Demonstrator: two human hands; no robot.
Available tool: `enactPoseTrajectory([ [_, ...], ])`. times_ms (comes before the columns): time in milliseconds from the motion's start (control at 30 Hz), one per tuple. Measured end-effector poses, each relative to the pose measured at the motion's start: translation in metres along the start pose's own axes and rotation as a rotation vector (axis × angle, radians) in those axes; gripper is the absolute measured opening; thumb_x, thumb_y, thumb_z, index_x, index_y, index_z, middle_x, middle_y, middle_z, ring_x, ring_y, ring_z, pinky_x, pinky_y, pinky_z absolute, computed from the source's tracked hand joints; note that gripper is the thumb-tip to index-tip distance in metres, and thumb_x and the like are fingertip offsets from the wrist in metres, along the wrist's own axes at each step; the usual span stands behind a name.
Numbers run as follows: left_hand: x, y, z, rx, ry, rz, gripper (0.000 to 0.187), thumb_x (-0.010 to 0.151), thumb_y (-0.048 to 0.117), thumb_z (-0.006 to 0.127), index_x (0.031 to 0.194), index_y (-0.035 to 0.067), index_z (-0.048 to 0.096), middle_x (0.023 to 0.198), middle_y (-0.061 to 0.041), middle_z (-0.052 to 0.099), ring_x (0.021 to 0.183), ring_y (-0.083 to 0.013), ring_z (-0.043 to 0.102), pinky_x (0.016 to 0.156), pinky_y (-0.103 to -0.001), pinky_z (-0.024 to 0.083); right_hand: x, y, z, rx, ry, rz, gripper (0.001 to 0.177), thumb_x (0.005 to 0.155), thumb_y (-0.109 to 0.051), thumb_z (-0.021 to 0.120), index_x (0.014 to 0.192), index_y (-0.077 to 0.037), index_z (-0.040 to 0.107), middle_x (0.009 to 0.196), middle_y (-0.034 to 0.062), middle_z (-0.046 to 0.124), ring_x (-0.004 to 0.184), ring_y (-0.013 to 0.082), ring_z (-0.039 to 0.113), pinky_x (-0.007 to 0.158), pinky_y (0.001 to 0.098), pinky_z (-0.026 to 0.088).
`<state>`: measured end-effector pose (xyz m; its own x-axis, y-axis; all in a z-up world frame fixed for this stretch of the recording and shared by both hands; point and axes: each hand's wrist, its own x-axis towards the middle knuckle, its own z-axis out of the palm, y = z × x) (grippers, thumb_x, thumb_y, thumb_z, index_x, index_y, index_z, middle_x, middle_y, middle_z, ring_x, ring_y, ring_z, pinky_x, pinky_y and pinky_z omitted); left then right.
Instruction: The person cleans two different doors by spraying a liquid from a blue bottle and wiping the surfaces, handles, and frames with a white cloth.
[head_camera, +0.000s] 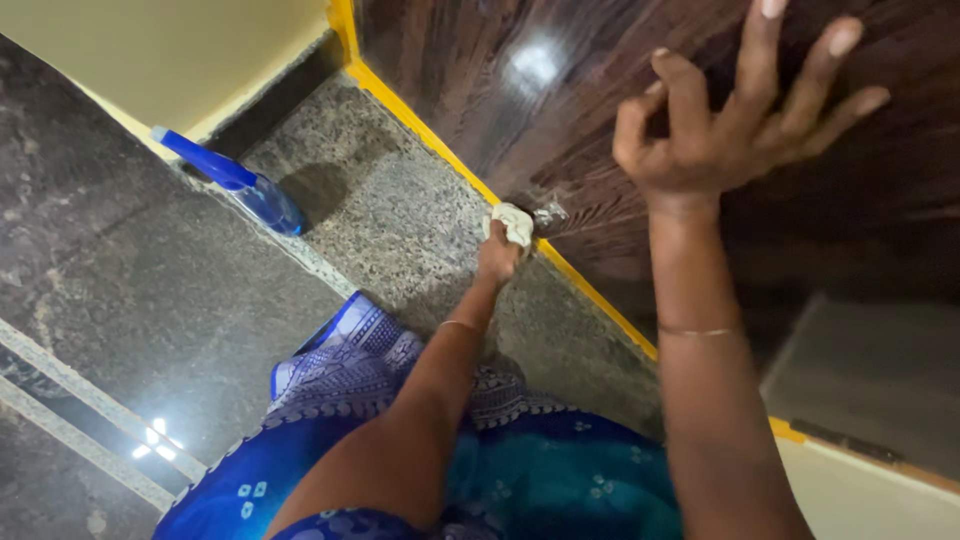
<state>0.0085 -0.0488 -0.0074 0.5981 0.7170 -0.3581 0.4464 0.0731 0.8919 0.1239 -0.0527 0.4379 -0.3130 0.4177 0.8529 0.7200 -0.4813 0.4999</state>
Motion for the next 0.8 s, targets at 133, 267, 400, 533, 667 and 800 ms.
enactPoseTrajectory([
  [133,-0.018,-0.011,0.017,0.017,-0.118,-0.046,0.048,0.082,0.031,0.064,0.123,0.007,0.057,0.108,-0.025,0.071,0.103,-0.0429,0.067,0.088,-0.051,0.051,-0.002,-0.002,-0.002,0.011,0.044,0.017,0.013,0.087,-0.032,0.063,0.084,-0.029,0.076,0.15,0.0025,0.053,0.16,0.0301,0.015,0.129,0.0622,-0.003],
  [267,-0.071,-0.019,0.063,-0.072,-0.376,-0.116,0.045,0.077,0.026,0.072,0.117,0.007,0.064,0.105,-0.018,0.073,0.098,-0.0345,0.069,0.086,-0.046,0.053,-0.004,-0.001,-0.021,0.049,-0.054,0.031,0.015,0.089,-0.026,0.065,0.096,-0.03,0.078,0.153,0.0005,0.049,0.163,0.0282,0.011,0.132,0.0625,-0.006],
  [400,-0.098,-0.001,0.072,-0.297,-0.297,-0.137,0.049,0.073,0.024,0.079,0.118,0.008,0.068,0.103,-0.011,0.075,0.095,-0.0268,0.07,0.083,-0.042,0.054,-0.016,0.005,-0.035,0.114,-0.152,-0.019,0.024,0.084,-0.022,0.064,0.102,-0.035,0.076,0.157,-0.0047,0.042,0.166,0.0226,0.011,0.13,0.0586,-0.012],
  [533,-0.092,0.064,0.002,-0.103,-0.271,-0.03,0.045,0.083,0.032,0.077,0.114,0.001,0.067,0.094,-0.012,0.075,0.087,-0.0294,0.072,0.076,-0.041,0.056,-0.068,-0.006,-0.061,0.573,-0.358,0.043,0.02,0.095,-0.017,0.068,0.112,-0.021,0.077,0.155,0.0118,0.057,0.154,0.0349,0.029,0.126,0.0636,0.0],
  [667,-0.104,0.121,-0.035,-0.359,-0.353,-0.378,0.05,0.094,0.044,0.063,0.118,0.001,0.066,0.091,-0.016,0.072,0.076,-0.0344,0.066,0.064,-0.047,0.05,-0.139,-0.034,-0.154,0.781,-0.718,0.3,0.043,0.082,-0.02,0.074,0.123,-0.01,0.067,0.141,0.0194,0.057,0.132,0.0382,0.052,0.112,0.0616,0.036],
  [800,-0.116,0.132,-0.018,-0.516,-0.66,-0.114,0.055,0.092,0.048,0.061,0.124,0.004,0.07,0.104,-0.005,0.079,0.094,-0.0233,0.073,0.081,-0.04,0.055,-0.184,-0.063,-0.19,0.858,-0.888,0.61,0.08,0.069,-0.034,0.085,0.136,-0.004,0.054,0.141,0.0211,0.051,0.124,0.0443,0.049,0.103,0.0535,0.04],
])
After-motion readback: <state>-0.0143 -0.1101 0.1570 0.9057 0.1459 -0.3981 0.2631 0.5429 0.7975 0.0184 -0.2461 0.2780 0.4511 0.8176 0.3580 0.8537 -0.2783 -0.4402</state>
